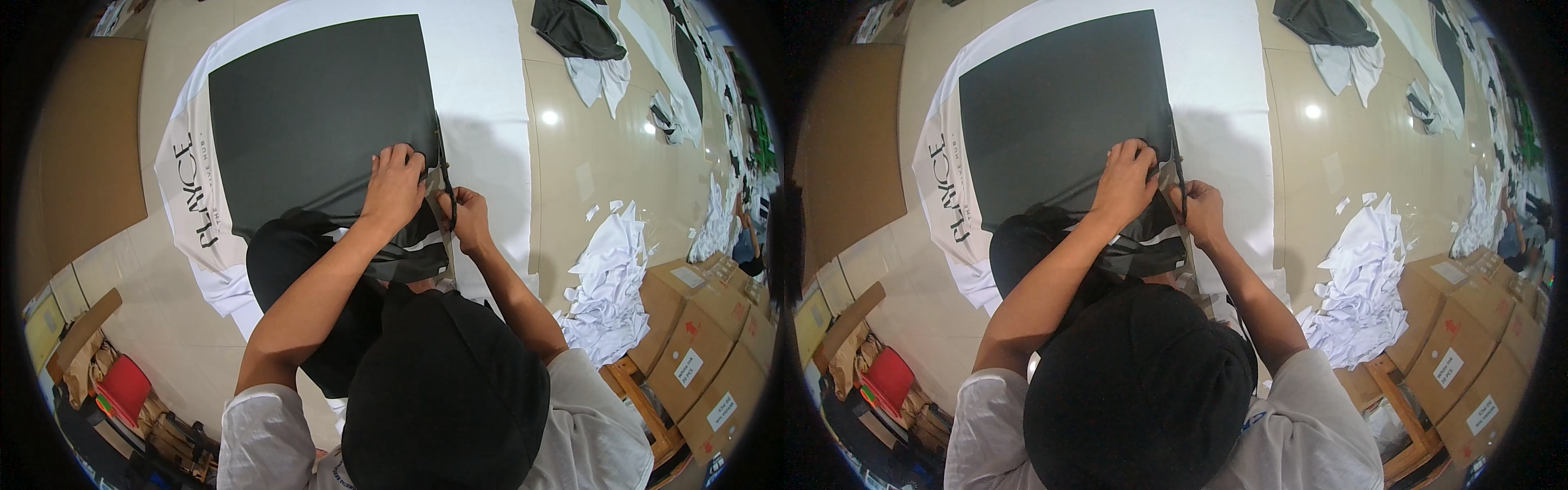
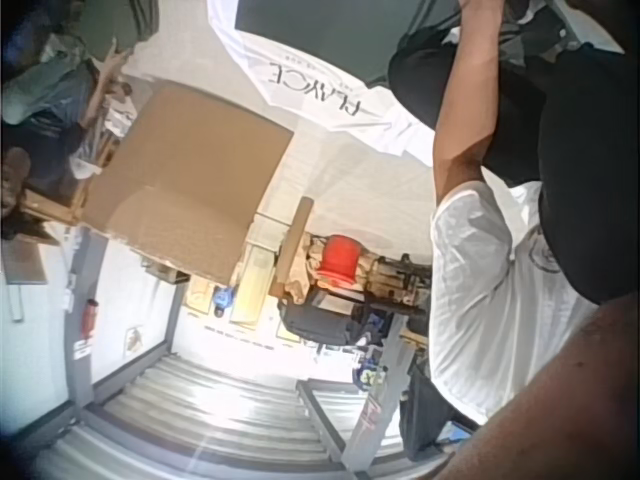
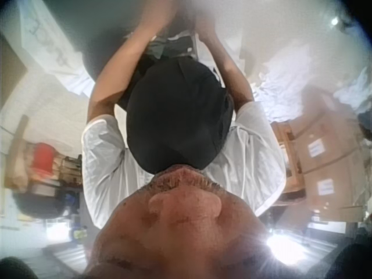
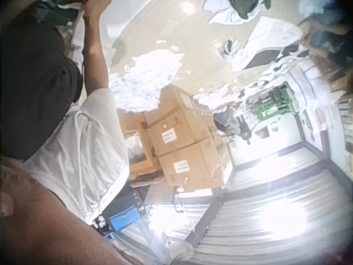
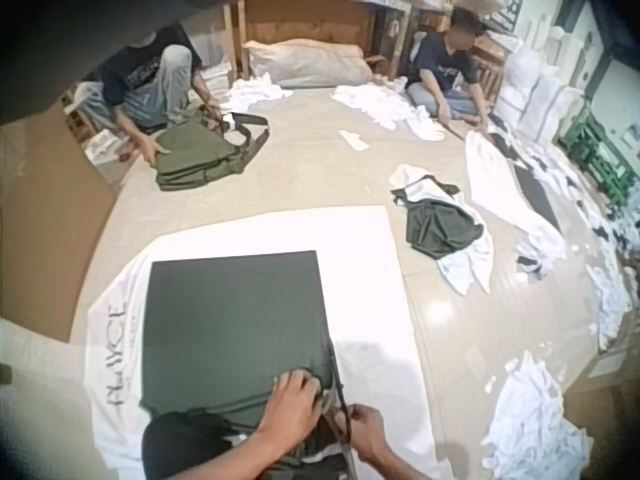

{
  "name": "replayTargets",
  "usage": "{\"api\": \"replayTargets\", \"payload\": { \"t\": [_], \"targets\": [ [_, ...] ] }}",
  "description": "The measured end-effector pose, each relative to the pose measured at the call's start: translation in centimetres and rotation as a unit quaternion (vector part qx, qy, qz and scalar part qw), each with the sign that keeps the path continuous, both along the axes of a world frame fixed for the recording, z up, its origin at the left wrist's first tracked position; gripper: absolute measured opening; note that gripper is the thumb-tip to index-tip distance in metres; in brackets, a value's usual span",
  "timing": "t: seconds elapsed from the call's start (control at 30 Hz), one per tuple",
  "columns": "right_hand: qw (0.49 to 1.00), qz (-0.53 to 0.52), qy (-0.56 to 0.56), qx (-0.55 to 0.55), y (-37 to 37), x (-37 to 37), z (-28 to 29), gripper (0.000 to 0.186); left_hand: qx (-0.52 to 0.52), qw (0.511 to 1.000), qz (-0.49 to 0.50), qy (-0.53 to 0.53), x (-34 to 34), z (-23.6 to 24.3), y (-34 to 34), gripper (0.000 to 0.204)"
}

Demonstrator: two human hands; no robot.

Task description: The person cuts a dark green fabric piece using scissors, following a white paper template with the text 'PLAYCE'. The person adjusts the fabric and template, then continues cutting along the template's edge.

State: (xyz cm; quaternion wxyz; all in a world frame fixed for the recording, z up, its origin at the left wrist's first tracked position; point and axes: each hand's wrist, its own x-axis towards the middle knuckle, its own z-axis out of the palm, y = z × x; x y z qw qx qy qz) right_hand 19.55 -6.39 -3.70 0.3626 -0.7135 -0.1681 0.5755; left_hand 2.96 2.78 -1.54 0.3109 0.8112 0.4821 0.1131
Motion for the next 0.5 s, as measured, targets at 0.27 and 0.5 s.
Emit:
{"api": "replayTargets", "payload": {
  "t": [0.27, 0.5],
  "targets": [
    [1.000, 0.007, 0.002, -0.002, -0.26, 0.23, -0.36, 0.027, -0.008, 1.000, 0.003, 0.000, 0.02, 0.09, -0.03, 0.027],
    [1.000, 0.015, 0.003, -0.009, -0.50, 0.34, -0.72, 0.028, -0.016, 1.000, 0.002, 0.001, 0.05, 0.16, 0.04, 0.028]
  ]
}}
